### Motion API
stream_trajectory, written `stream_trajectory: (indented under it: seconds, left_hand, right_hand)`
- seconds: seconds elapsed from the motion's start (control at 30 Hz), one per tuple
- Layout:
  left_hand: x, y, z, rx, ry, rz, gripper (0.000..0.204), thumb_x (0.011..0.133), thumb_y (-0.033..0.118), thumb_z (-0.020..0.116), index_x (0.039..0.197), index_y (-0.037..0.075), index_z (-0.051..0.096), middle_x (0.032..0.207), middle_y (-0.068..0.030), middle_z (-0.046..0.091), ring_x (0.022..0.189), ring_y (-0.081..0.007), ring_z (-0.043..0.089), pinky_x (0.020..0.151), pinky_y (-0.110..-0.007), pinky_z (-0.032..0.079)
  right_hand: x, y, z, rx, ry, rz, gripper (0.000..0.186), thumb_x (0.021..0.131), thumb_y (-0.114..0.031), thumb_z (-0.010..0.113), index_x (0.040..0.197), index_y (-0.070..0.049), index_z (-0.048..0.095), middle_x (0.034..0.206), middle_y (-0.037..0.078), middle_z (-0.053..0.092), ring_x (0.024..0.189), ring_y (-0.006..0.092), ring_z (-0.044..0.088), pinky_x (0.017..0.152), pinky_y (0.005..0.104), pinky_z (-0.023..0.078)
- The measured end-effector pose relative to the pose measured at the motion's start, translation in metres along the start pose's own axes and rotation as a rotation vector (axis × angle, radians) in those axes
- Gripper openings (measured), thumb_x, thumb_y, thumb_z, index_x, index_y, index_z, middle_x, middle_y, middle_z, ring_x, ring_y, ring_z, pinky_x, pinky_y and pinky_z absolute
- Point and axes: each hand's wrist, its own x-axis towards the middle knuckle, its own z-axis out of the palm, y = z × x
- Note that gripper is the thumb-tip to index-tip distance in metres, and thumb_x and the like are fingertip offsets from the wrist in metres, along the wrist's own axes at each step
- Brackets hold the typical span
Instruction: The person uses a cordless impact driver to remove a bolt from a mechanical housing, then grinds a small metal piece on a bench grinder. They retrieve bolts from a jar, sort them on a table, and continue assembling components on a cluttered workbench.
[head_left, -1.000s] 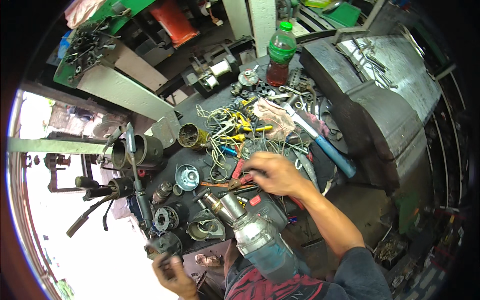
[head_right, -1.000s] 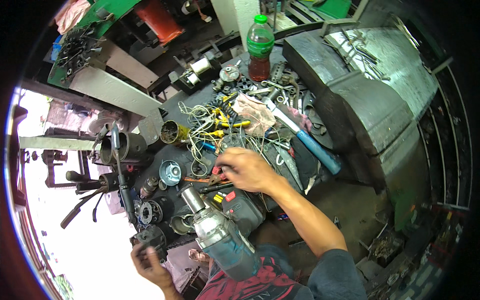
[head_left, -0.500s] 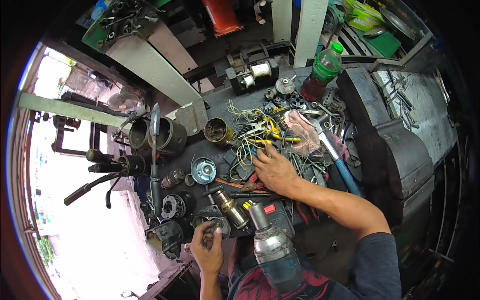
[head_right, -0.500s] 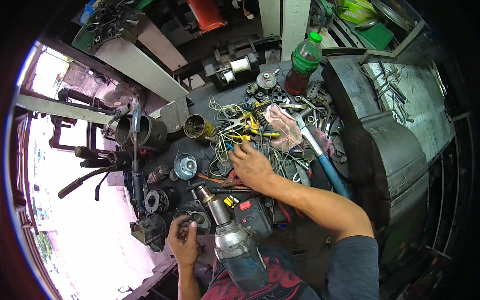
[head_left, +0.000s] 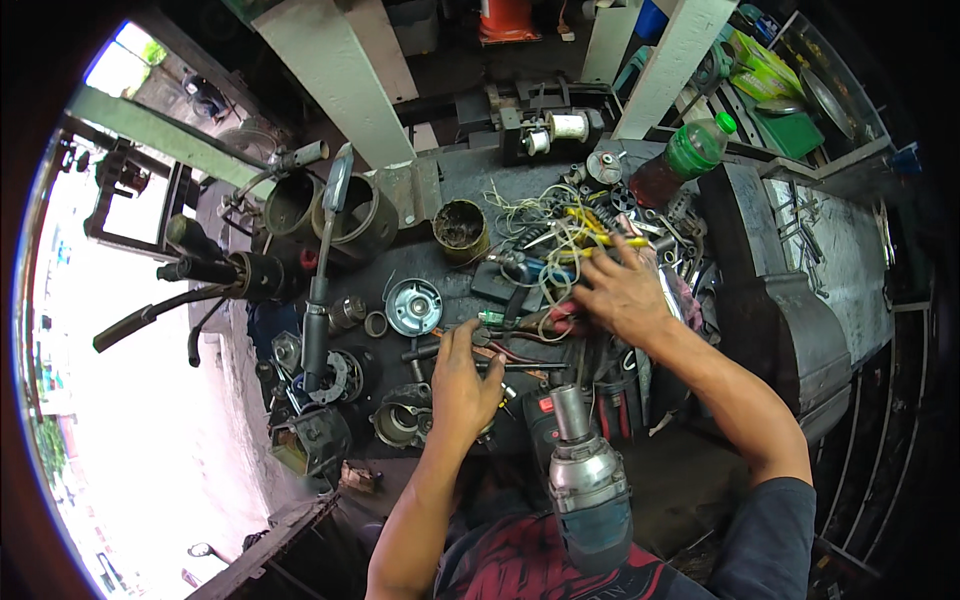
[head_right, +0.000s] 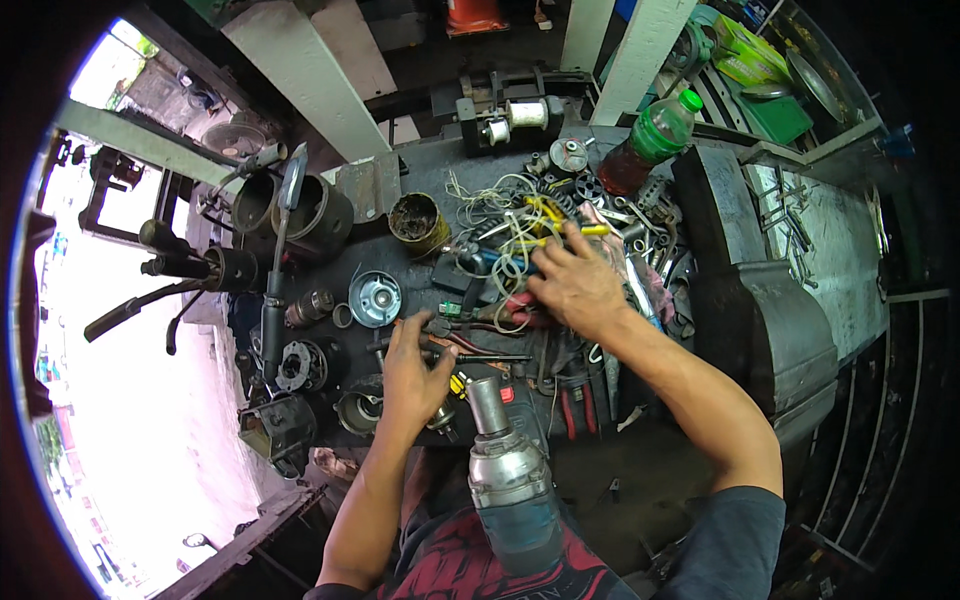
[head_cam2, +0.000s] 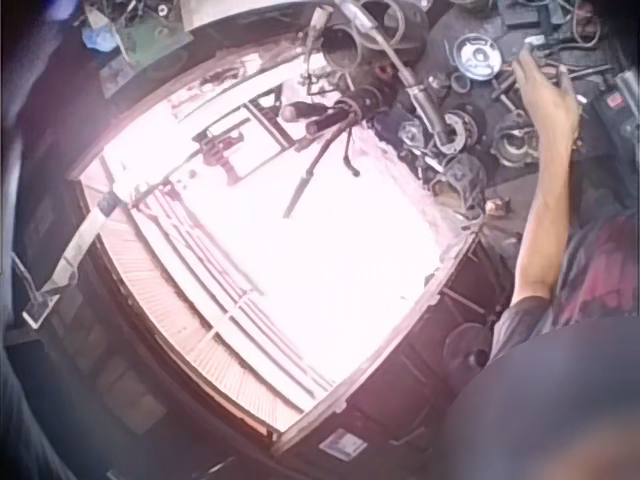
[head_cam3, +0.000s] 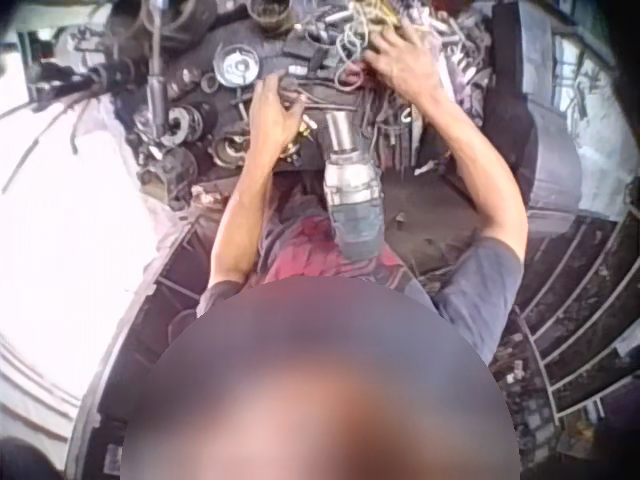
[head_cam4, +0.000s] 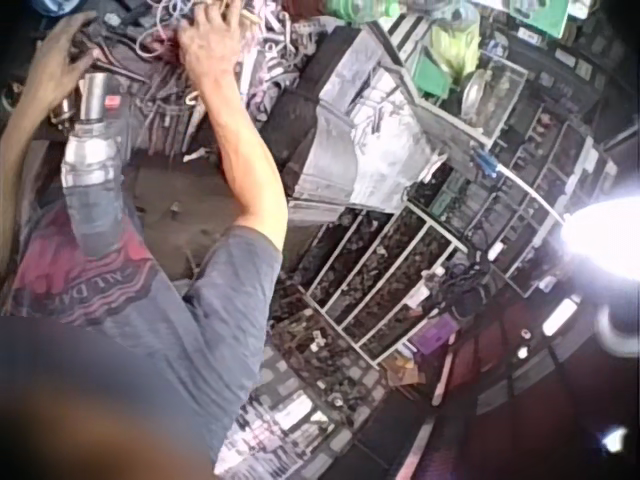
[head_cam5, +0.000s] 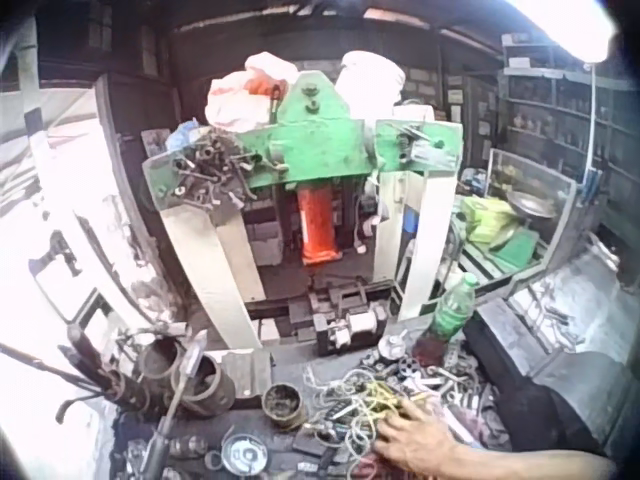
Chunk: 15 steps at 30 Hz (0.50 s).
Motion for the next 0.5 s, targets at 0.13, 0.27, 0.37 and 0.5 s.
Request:
stream_trajectory:
  seconds: [0.13,0.27,0.37,0.5]
  left_hand:
    - [0.002,-0.01,0.002,0.065,0.005,0.047,0.058,0.086,0.009,0.077,0.138,0.001,0.052,0.13,-0.0247,0.057,0.122,-0.0447,0.058,0.102,-0.049,0.048]
    - [0.008,-0.032,0.015,0.093,0.059,0.045,0.048,0.085,0.002,0.072,0.131,-0.002,0.059,0.117,-0.023,0.064,0.109,-0.0437,0.063,0.095,-0.046,0.051]
    - [0.04,-0.05,0.032,0.344,0.081,0.272,0.049,0.077,-0.004,0.068,0.126,-0.001,0.065,0.118,-0.0204,0.065,0.109,-0.0409,0.061,0.095,-0.044,0.052]
    - [0.077,-0.066,0.042,0.557,-0.083,0.347,0.046,0.07,-0.003,0.069,0.116,-0.001,0.068,0.114,-0.0183,0.066,0.109,-0.0378,0.06,0.094,-0.043,0.052]
  right_hand:
    - [-0.021,0.045,-0.024,-0.073,0.054,0.163,0.025,0.075,-0.027,0.079,0.096,-0.014,0.075,0.111,0.006,0.065,0.12,0.0248,0.06,0.119,0.0573,0.031]
    - [-0.038,0.086,-0.042,-0.151,0.023,0.342,0.031,0.072,-0.022,0.083,0.101,-0.013,0.074,0.107,0.006,0.064,0.117,0.0239,0.06,0.114,0.0539,0.036]
    - [-0.035,0.08,-0.033,-0.134,0.013,0.347,0.026,0.074,-0.019,0.081,0.098,-0.011,0.074,0.109,0.006,0.065,0.119,0.0249,0.06,0.113,0.0527,0.037]
    - [-0.034,0.057,-0.041,-0.018,0.058,0.327,0.03,0.078,-0.018,0.079,0.107,-0.011,0.074,0.128,0.009,0.065,0.129,0.0282,0.056,0.115,0.0538,0.036]
